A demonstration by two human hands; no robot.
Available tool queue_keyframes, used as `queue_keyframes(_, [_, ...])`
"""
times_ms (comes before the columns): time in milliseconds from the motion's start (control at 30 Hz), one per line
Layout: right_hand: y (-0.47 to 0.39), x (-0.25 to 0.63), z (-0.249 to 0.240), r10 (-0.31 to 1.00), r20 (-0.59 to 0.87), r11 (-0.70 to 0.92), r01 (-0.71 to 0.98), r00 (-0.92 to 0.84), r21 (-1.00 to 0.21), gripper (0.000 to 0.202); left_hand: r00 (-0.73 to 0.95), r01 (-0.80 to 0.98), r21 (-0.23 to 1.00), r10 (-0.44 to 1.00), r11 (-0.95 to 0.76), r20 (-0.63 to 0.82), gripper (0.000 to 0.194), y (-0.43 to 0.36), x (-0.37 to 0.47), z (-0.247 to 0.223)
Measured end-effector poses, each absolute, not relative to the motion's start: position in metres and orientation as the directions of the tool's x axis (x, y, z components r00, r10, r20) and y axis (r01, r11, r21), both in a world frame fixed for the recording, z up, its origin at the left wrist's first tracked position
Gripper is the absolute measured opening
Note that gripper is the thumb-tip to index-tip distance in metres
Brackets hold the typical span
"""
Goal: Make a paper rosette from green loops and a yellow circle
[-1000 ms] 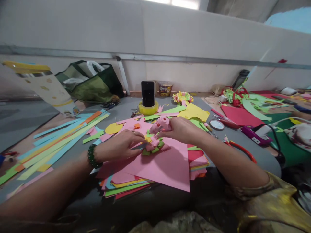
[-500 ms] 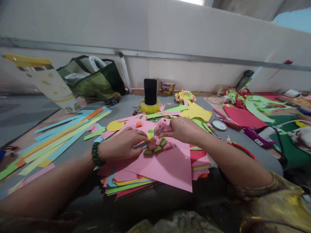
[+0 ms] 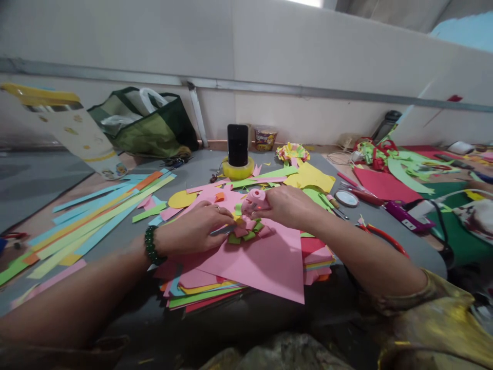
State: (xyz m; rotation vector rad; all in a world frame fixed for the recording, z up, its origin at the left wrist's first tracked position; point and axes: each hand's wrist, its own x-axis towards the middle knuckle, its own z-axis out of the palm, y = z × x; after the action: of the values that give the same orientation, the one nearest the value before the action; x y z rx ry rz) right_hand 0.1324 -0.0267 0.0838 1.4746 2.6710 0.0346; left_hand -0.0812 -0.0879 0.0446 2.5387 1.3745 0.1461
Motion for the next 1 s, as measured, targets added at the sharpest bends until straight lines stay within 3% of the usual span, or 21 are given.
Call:
queue_keyframes(367, [-0.0269,0.1297,0.0863,0.87,-0.128,0.488,0.87,-0.477,0.072,0.048,0.576,0.794,0.237,0.818,-0.56,0.004,0.032,-0.0876,-0.0828,0.0428])
queue_keyframes(1000, [-0.0263,0.1291,0.0856,0.871,-0.112,0.487,0.871,-0.478,0.067,0.047,0.563,0.809,0.215,0.826,-0.546,-0.023,0.031,-0.0878,-0.0813,0.0431])
